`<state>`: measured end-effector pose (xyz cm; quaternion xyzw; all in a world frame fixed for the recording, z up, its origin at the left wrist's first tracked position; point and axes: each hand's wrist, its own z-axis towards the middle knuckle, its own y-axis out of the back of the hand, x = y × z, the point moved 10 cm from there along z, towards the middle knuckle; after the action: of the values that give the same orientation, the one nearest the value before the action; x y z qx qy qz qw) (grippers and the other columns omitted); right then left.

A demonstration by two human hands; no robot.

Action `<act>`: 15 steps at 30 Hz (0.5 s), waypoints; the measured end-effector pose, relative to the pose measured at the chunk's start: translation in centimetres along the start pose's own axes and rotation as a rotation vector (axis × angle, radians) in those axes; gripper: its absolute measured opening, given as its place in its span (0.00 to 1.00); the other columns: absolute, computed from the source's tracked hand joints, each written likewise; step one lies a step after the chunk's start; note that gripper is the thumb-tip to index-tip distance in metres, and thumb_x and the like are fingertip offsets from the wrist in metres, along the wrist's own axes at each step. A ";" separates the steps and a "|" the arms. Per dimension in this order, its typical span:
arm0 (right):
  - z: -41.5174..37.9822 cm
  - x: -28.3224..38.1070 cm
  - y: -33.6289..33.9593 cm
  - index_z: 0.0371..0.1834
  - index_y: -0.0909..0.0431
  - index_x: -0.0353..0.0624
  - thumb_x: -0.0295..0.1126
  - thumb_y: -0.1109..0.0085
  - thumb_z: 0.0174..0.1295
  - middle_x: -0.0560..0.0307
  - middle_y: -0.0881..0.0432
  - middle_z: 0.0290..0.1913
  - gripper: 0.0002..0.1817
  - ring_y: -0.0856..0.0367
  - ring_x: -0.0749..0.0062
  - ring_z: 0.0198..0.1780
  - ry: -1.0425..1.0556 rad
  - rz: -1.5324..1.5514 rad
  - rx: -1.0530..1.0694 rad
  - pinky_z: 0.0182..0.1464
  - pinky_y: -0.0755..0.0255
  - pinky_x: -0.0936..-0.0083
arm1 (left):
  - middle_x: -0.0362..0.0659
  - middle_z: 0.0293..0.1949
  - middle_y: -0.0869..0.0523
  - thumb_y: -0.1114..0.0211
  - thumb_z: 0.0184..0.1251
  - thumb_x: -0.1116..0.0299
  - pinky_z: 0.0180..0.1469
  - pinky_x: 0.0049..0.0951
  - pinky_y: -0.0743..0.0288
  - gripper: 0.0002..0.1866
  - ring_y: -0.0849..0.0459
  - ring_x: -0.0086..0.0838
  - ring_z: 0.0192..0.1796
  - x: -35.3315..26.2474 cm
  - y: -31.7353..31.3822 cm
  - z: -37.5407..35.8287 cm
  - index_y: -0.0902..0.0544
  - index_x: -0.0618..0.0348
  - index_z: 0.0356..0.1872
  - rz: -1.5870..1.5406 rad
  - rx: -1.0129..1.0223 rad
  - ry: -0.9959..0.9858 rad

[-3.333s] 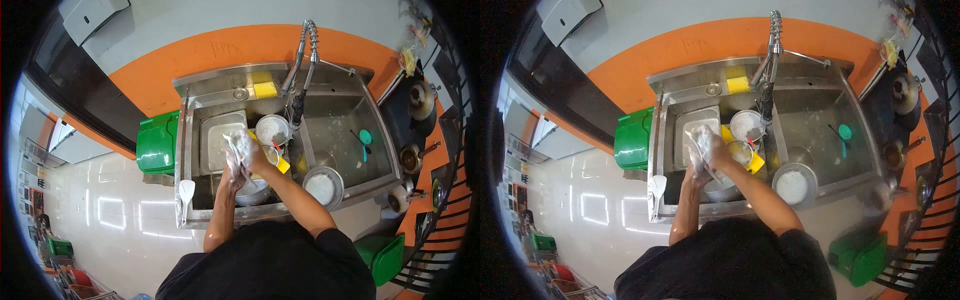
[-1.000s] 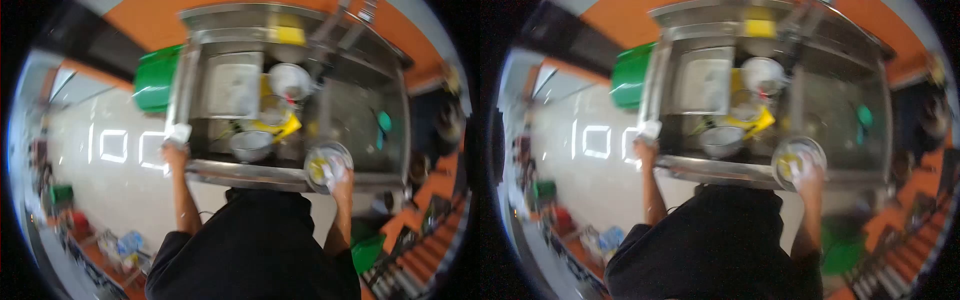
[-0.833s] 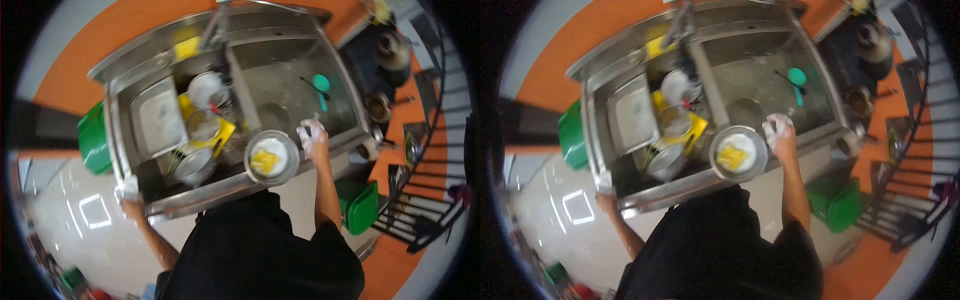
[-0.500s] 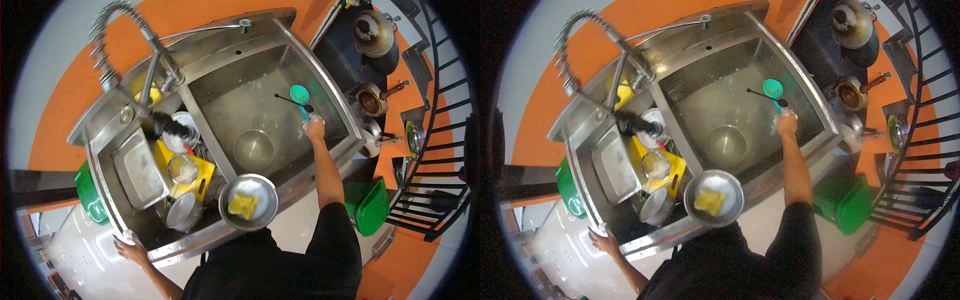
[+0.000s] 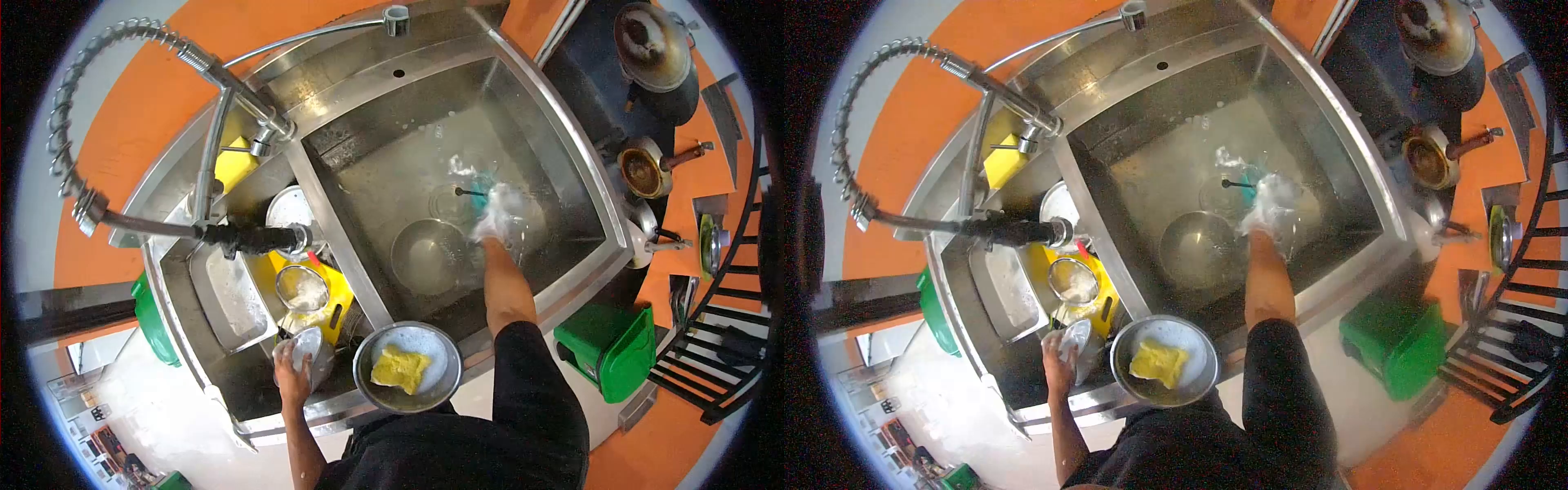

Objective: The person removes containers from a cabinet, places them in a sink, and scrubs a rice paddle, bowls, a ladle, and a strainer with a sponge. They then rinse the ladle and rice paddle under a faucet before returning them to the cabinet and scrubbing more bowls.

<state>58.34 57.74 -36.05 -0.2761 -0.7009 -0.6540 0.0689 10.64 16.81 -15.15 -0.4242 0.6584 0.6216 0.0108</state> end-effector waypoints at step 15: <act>-10.6 14.0 12.5 0.41 0.26 0.39 0.42 0.48 0.71 0.65 0.33 0.24 0.15 0.36 0.82 0.21 -0.256 0.842 0.929 0.18 0.41 0.81 | 0.57 0.55 0.21 0.35 0.66 0.72 0.53 0.36 0.21 0.21 0.18 0.43 0.54 4.8 3.3 -2.3 0.25 0.68 0.59 -0.508 -0.051 -0.089</act>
<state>49.80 51.63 -17.22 -0.5451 -0.7455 -0.1609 0.3480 6.83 11.87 -14.58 -0.5483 0.5138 0.6334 0.1849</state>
